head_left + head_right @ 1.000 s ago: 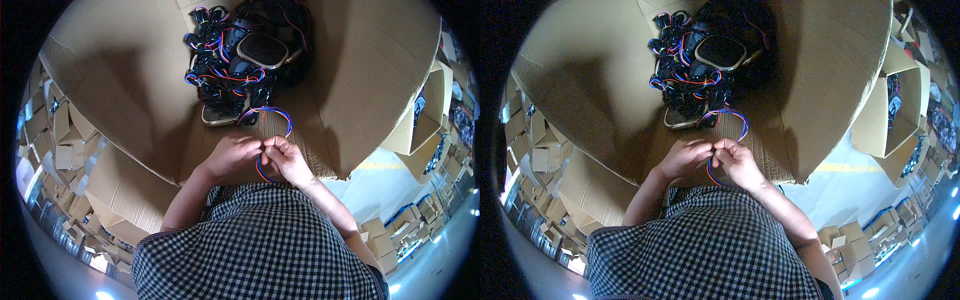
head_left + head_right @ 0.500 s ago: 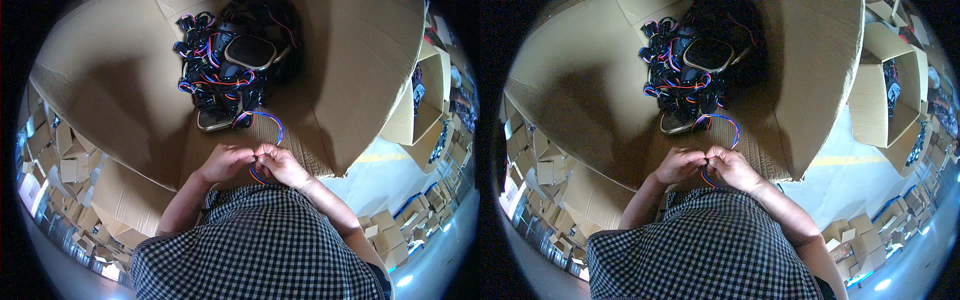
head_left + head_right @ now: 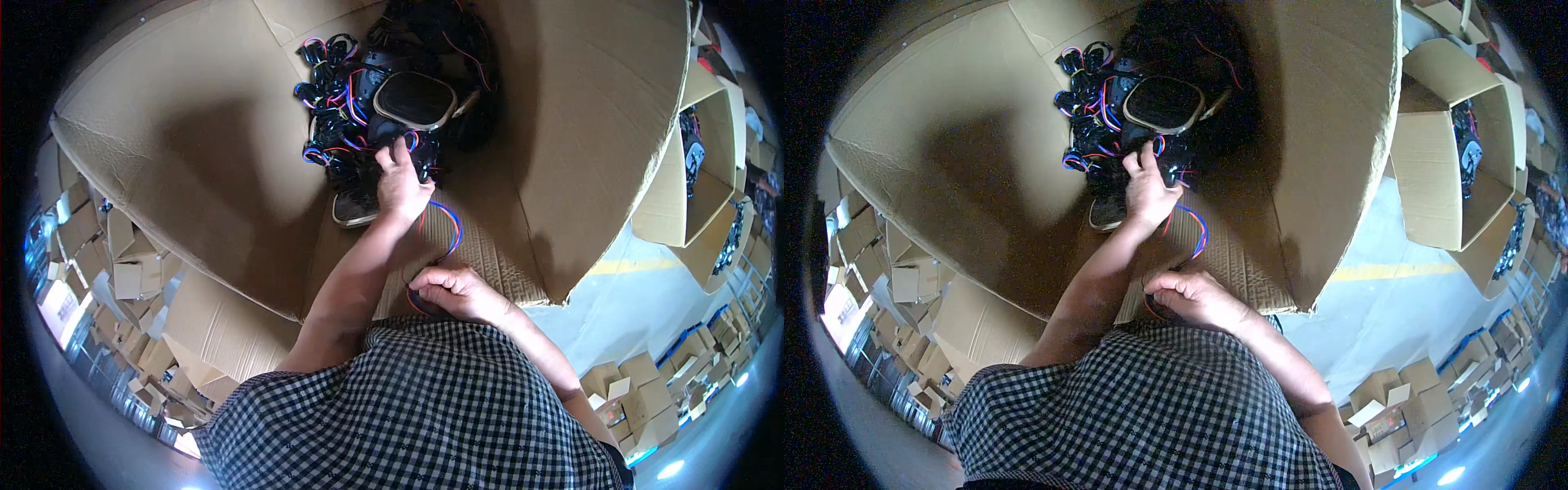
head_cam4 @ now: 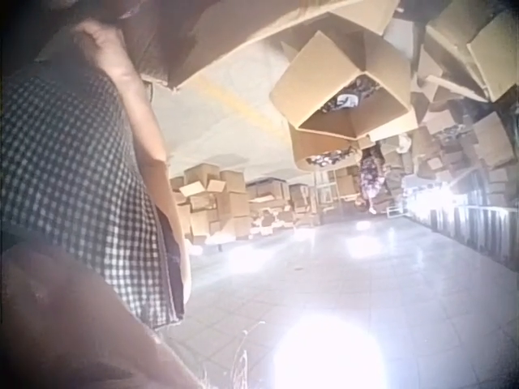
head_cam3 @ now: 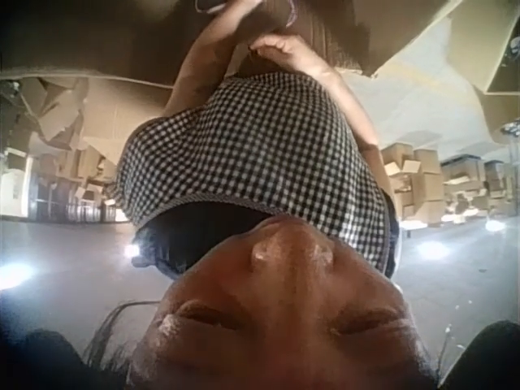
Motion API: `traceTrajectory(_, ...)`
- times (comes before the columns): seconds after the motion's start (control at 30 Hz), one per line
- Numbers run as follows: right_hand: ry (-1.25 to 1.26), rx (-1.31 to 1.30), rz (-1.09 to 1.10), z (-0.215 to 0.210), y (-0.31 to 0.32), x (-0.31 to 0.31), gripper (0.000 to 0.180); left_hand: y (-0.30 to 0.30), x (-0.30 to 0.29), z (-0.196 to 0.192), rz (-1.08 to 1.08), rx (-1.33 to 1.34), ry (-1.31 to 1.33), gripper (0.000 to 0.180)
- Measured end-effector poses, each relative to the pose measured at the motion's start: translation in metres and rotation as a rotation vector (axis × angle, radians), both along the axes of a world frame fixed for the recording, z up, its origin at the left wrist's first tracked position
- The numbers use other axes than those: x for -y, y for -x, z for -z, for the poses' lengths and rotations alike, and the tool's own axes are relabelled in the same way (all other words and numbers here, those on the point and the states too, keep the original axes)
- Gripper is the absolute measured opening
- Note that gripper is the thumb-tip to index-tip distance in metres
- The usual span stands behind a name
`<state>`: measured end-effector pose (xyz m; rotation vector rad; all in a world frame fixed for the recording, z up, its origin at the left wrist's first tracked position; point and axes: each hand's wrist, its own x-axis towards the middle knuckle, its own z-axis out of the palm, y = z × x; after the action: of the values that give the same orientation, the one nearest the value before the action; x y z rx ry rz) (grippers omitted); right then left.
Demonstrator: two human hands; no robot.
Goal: The person connects wire harnesses to electronic dashboard displays by hand, then verifies that the displays power on.
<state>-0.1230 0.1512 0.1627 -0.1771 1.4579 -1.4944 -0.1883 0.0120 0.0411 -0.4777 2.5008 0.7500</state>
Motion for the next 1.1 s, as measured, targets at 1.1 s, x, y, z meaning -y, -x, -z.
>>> traceTrajectory(1.1,0.081,-0.025,-0.201,-0.006,0.01,0.011,0.025,-0.033,0.098,-0.038,0.153,-0.105,-0.119,0.072)
